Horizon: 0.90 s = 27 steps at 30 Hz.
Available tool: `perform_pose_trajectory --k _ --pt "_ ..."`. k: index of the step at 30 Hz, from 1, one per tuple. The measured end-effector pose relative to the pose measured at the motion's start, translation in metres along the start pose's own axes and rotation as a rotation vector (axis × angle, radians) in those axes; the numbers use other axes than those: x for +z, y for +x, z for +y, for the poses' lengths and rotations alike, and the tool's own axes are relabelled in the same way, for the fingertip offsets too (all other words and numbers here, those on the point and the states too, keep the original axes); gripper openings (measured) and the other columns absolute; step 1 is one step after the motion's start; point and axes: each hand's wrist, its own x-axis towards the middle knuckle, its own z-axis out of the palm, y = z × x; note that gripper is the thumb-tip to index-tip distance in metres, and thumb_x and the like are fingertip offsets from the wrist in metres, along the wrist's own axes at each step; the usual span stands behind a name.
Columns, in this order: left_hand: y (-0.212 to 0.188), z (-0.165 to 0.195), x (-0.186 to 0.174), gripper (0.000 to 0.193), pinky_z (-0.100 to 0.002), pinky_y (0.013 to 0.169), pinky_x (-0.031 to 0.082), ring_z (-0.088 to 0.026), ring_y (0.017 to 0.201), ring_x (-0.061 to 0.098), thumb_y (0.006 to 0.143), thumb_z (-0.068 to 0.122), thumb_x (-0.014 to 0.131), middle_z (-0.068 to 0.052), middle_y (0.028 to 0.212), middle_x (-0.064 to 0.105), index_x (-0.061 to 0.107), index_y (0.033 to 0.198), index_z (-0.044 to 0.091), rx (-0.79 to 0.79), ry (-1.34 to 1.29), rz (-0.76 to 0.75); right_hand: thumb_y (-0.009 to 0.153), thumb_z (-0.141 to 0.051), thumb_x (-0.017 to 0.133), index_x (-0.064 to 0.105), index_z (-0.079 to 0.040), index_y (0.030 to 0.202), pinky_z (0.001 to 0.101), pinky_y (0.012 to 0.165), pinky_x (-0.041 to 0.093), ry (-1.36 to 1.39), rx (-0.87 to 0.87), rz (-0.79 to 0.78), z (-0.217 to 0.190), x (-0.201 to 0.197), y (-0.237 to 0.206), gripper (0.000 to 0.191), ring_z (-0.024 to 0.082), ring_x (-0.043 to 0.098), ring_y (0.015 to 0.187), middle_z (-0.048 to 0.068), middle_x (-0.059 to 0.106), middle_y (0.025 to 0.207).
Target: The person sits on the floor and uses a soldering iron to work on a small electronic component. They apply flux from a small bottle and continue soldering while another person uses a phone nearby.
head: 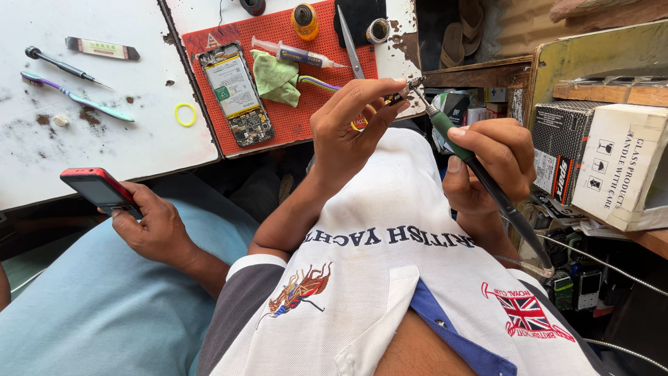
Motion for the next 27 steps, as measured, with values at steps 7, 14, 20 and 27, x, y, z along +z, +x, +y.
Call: perform_pose_trajectory --k 7,14,20,27 --pt "0.0002 -0.0006 0.0006 0.029 -0.021 0.065 0.060 -0.008 0.085 0.072 0.098 0.002 0.080 -0.004 0.115 0.074 0.071 0.124 0.011 0.012 0.004 0.004 0.099 -0.018 0.069 0.072 0.000 0.112 0.0333 0.067 0.052 -0.011 0.015 0.006 0.0012 -0.0006 -0.0011 0.022 0.022 0.063 0.077 0.012 0.063 0.099" --pt "0.0006 -0.0017 0.0009 0.027 -0.020 0.064 0.060 -0.008 0.084 0.073 0.098 0.003 0.080 -0.004 0.114 0.075 0.071 0.123 0.011 0.019 0.011 0.003 0.099 -0.018 0.068 0.072 0.000 0.111 0.0325 0.065 0.052 -0.001 0.005 0.014 0.0024 0.0004 -0.0006 0.023 0.022 0.063 0.080 0.012 0.062 0.097" --pt "0.0001 -0.0014 0.0011 0.028 -0.020 0.064 0.060 -0.008 0.084 0.072 0.098 0.002 0.080 -0.004 0.115 0.075 0.071 0.123 0.011 0.013 0.010 0.007 0.099 -0.018 0.068 0.072 0.001 0.111 0.0329 0.066 0.052 0.005 0.008 0.014 0.0018 0.0002 -0.0005 0.022 0.022 0.064 0.077 0.012 0.063 0.097" --pt "-0.0003 -0.0007 0.0010 0.029 -0.020 0.065 0.059 -0.008 0.084 0.073 0.098 0.002 0.080 -0.003 0.115 0.075 0.071 0.124 0.012 0.010 0.011 0.007 0.098 -0.018 0.069 0.072 0.001 0.110 0.0333 0.066 0.052 0.001 0.003 0.013 0.0020 0.0004 0.0001 0.023 0.024 0.064 0.081 0.012 0.063 0.098"
